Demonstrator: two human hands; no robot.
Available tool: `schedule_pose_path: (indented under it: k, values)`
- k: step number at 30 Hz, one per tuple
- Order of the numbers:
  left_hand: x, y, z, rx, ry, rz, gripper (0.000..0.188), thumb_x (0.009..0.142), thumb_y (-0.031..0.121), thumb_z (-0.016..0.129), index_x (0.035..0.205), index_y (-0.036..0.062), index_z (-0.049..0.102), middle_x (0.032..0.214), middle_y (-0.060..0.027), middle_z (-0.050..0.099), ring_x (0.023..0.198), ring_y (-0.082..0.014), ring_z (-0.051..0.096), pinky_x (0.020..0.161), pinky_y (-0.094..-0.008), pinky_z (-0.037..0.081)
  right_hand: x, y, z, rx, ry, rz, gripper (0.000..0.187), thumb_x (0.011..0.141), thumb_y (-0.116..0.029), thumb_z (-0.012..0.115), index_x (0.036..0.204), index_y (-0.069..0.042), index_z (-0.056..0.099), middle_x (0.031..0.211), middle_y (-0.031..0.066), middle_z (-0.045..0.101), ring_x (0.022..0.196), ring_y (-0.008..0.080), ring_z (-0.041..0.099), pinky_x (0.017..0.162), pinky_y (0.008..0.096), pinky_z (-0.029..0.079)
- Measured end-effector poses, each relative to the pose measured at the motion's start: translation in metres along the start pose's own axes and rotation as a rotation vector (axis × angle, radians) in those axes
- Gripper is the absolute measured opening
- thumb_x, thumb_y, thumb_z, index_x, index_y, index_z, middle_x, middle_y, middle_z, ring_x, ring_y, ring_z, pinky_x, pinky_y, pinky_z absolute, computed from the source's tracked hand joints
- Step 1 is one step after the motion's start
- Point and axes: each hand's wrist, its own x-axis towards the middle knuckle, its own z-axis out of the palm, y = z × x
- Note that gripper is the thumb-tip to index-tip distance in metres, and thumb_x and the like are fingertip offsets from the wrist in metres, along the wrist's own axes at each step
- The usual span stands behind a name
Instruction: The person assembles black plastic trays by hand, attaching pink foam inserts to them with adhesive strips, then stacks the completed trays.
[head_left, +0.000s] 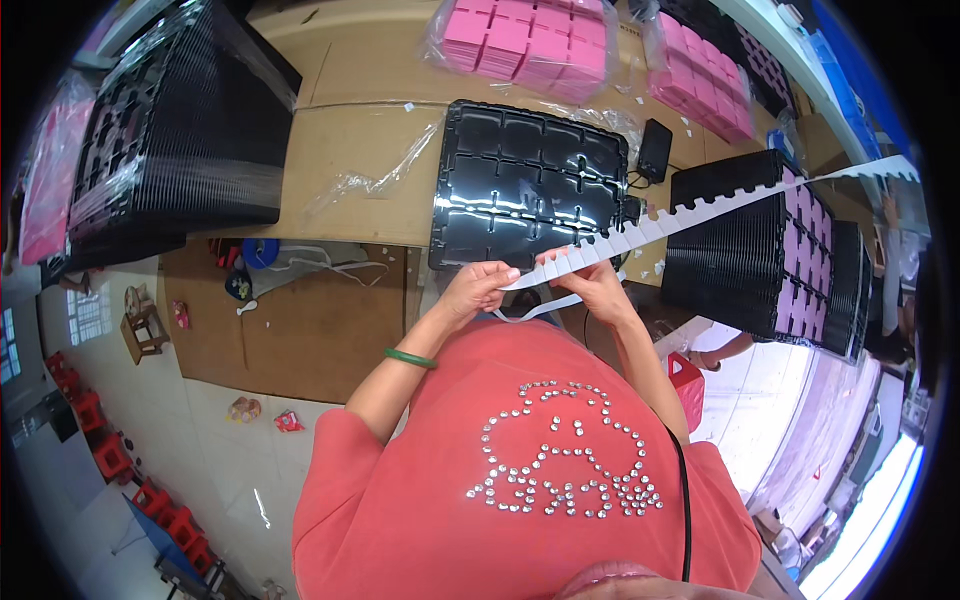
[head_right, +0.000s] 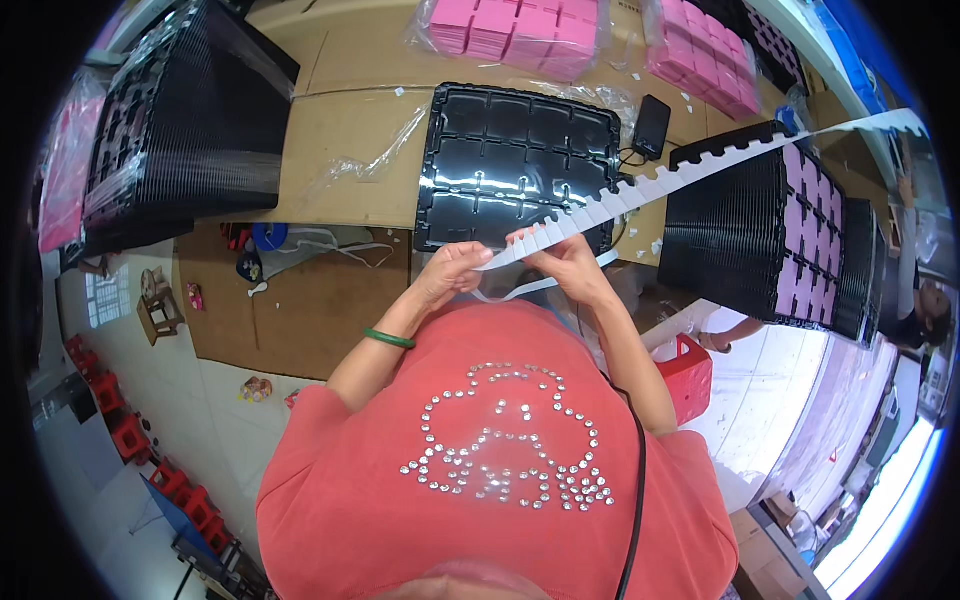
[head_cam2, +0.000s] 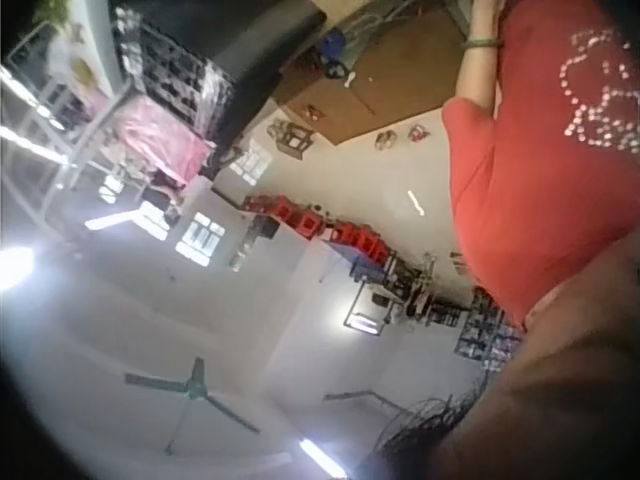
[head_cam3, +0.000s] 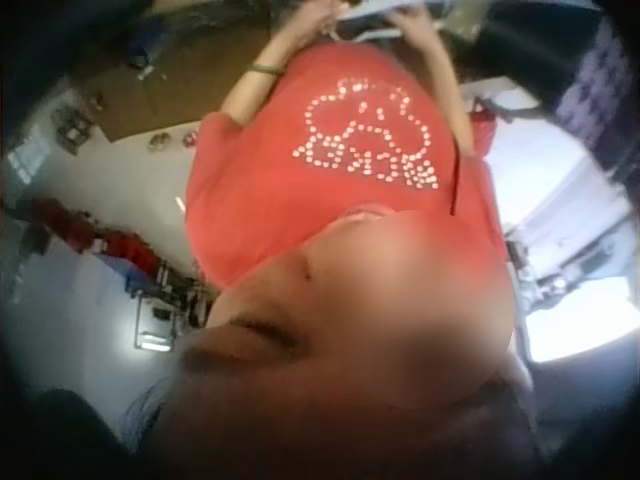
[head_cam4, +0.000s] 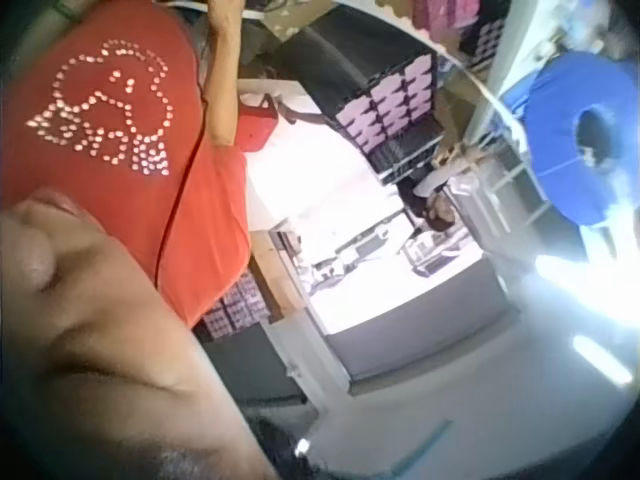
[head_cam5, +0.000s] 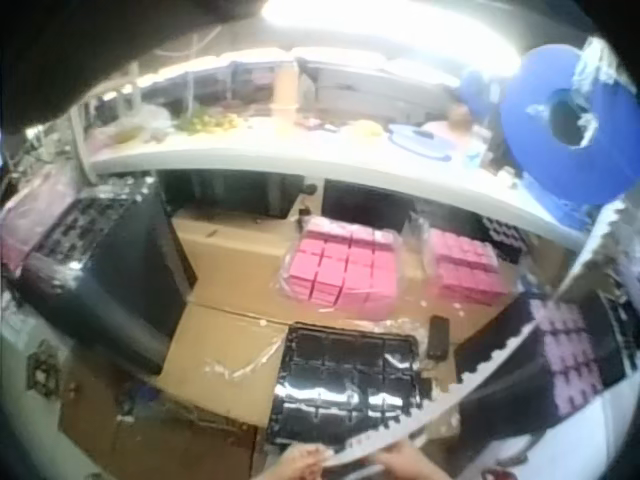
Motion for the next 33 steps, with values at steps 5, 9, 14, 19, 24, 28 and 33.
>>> schedule_pose_path:
  k: [5,9,14,19,24,28,33]
  values:
    - [-0.016,-0.012,0.005,-0.040,0.081,0.011,0.016,0.096,0.023,0.063,0.089,0.0086,0.063,0.057,0.0100,0.039,0.048,-0.0004,0.031,0.048,-0.0200,0.025,0.009,0.009,-0.001,-0.015,-0.178,-0.057,0.020,0.090,-0.004,0.066,0.109,-0.003,0.065,0.109,0.0034,0.066,0.100,0.0117,0.061,0.088,0.0274,0.048]
    - [-0.028,-0.018,0.003,-0.088,0.086,0.083,0.018,0.097,0.024,0.064,0.088,0.0079,0.061,0.057,0.0105,0.039,0.045,0.0000,0.031,0.045,-0.0195,0.025,0.015,-0.007,0.014,-0.195,-0.312,-0.075,0.011,0.092,-0.005,0.061,0.103,-0.003,0.066,0.106,0.0032,0.067,0.097,0.0110,0.060,0.086,0.0250,0.046]
    - [-0.040,-0.027,0.007,-0.120,0.174,0.197,0.017,0.096,0.022,0.065,0.087,0.0078,0.063,0.063,0.0088,0.048,0.048,0.0006,0.035,0.045,-0.0187,0.026,0.030,0.005,0.010,-0.284,-0.398,-0.149,0.010,0.093,-0.010,0.063,0.097,-0.002,0.067,0.097,0.0028,0.066,0.091,0.0100,0.060,0.083,0.0247,0.046]
    - [-0.060,-0.032,0.014,0.005,0.342,0.345,0.018,0.095,0.023,0.066,0.084,0.0087,0.063,0.061,0.0091,0.047,0.050,-0.0003,0.035,0.047,-0.0192,0.026,0.073,0.014,0.011,-0.614,-0.108,-0.178,0.023,0.088,-0.023,0.070,0.094,-0.001,0.070,0.083,0.0063,0.068,0.077,0.0145,0.062,0.072,0.0292,0.050]
    - [-0.068,-0.039,0.019,0.029,0.263,0.289,0.019,0.095,0.024,0.066,0.085,0.0076,0.064,0.065,0.0090,0.052,0.053,0.0008,0.036,0.048,-0.0185,0.027,0.126,0.041,0.060,-1.074,-0.106,-0.519,0.014,0.085,-0.017,0.068,0.089,-0.003,0.070,0.086,0.0131,0.068,0.086,0.0315,0.062,0.075,0.0417,0.051]
    - [-0.069,-0.035,0.021,0.094,0.267,0.292,0.022,0.095,0.026,0.066,0.088,0.0059,0.065,0.068,0.0079,0.056,0.057,0.0012,0.040,0.052,-0.0175,0.030,0.146,0.074,0.062,-1.245,-0.060,-0.688,0.011,0.083,-0.013,0.068,0.089,-0.004,0.070,0.084,0.0112,0.067,0.084,0.0303,0.061,0.076,0.0400,0.050]
    - [-0.067,-0.030,0.014,0.125,0.236,0.277,0.023,0.095,0.026,0.066,0.088,0.0042,0.065,0.071,0.0068,0.058,0.060,0.0007,0.043,0.053,-0.0184,0.033,0.144,0.073,0.073,-1.133,0.026,-0.589,0.012,0.080,-0.014,0.067,0.080,-0.003,0.072,0.081,0.0171,0.069,0.081,0.0364,0.065,0.077,0.0437,0.053]
